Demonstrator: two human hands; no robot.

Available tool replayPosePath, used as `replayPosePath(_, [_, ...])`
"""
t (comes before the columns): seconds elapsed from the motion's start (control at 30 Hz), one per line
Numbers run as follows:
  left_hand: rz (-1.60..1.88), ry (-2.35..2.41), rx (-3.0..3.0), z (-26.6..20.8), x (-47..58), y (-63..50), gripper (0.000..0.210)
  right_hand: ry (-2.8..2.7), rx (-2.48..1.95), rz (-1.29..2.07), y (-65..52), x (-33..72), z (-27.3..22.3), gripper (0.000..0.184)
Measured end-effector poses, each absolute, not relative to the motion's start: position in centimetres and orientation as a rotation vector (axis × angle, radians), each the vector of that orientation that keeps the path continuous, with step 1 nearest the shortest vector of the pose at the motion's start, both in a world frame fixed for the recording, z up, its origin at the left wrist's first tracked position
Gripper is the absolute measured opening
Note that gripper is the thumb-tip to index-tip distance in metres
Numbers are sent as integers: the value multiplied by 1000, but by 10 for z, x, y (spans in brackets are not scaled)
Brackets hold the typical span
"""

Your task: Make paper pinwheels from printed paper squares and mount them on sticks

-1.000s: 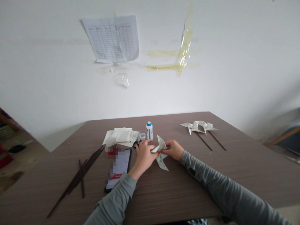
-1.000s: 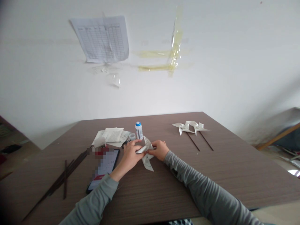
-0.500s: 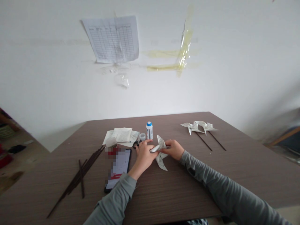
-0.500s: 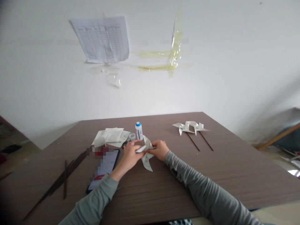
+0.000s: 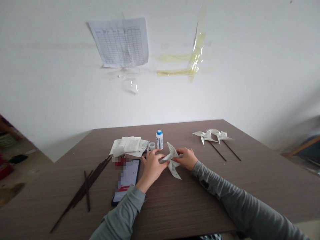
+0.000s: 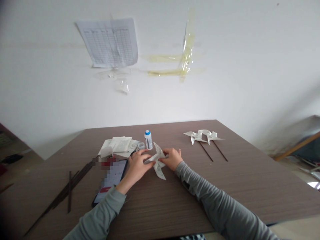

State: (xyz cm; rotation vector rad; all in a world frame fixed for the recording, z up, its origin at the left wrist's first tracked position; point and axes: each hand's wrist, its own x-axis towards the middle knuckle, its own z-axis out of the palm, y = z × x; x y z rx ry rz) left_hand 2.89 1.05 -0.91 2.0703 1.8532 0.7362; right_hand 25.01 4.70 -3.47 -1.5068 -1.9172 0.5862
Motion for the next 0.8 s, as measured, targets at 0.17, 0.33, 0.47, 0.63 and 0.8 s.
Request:
replayPosePath(0.17, [748,1864,2091,-10,26,8,10,-1942,-1716,531,46,250,-31,37])
replayPosePath(0.33, [746,1880,2158,-8,25,3,14,-2001,-1679,496,45,250,-34,53])
replayPosePath(0.47, [686,1915,2203,-7,25,3,17,-2029,-1647,495,46,251,-38,53])
replayPosePath(0.63, [619,1927,2248,-5,25,1,18,-2032,-1646,495,46,251,-40,52])
replayPosePath(0.8, [592,1946,2243,-7,23,-2,18,-2022,-1604,480,48,253,-45,42])
